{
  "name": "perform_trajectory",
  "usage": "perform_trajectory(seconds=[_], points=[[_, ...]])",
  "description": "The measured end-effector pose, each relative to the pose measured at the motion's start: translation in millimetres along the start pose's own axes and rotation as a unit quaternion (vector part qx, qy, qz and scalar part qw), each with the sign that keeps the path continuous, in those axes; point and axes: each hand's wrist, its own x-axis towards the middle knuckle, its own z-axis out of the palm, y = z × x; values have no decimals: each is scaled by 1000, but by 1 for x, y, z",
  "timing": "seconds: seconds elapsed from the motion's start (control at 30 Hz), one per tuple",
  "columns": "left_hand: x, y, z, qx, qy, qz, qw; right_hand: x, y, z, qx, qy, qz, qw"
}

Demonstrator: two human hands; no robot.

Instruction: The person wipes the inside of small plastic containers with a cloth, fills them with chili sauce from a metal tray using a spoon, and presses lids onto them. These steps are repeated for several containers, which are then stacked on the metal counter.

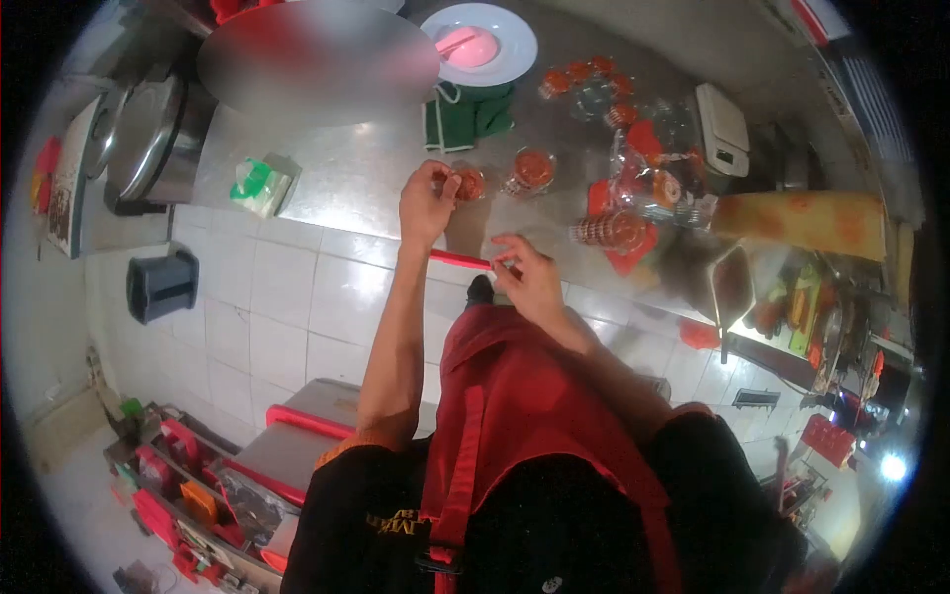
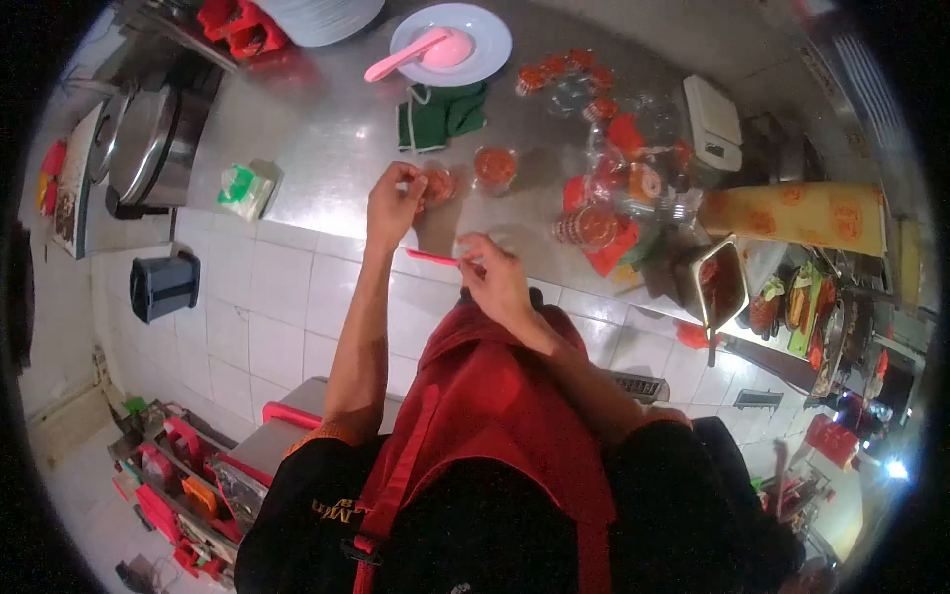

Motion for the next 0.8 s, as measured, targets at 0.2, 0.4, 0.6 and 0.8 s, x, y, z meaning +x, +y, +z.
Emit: perform_trajectory(seconds=[0.2, 0.4, 0.6, 0.8], points=[[-10, 27, 8, -88, -52, -89, 991, -12, -62, -93, -141, -226, -40, 963], [-51, 12, -5, -99, 79, -177, 976, 95, -96, -183, -243, -74, -61, 965], [-103, 5, 7, -46, 55, -149, 986, 268, -28, -173, -536, -51, -266, 799], [-41, 68, 37, 214, 122, 83, 966, 319, 0, -146, -649, -118, -215, 721]])
